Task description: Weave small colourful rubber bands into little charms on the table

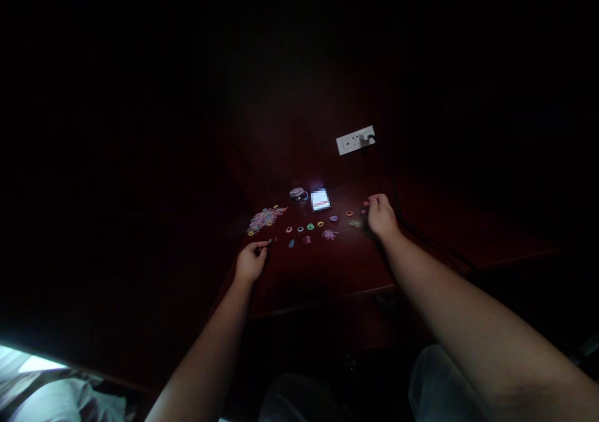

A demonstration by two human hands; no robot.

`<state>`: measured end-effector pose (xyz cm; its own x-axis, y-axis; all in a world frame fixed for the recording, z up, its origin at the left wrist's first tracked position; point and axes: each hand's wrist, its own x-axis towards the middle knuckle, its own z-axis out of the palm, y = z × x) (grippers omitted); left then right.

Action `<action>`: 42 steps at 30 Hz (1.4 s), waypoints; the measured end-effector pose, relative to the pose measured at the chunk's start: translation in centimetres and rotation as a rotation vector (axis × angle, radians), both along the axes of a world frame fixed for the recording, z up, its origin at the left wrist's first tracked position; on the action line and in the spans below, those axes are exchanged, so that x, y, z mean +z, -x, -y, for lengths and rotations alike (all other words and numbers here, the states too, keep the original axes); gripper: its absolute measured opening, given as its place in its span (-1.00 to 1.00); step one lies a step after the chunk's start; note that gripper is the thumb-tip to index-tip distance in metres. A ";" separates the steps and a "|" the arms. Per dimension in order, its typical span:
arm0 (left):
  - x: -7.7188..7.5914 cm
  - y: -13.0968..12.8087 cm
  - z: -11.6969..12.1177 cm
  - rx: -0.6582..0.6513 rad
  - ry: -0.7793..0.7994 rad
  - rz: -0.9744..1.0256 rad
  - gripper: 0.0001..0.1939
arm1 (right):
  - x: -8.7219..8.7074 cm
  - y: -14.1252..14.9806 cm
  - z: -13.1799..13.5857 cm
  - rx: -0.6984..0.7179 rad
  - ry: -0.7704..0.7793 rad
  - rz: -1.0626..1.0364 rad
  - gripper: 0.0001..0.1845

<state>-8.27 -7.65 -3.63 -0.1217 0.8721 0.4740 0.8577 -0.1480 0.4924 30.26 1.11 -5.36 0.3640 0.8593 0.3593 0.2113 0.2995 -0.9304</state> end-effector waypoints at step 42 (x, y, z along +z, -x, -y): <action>1.9 -15.8 -0.6 -0.421 -0.284 0.251 -0.89 | 2.9 5.6 6.3 0.358 -0.382 0.736 -0.85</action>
<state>7.51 -7.08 -1.77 0.0695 0.7123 0.6984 0.5580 -0.6081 0.5647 24.64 -5.15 -2.45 -0.3375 0.6510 0.6799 0.5483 0.7230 -0.4202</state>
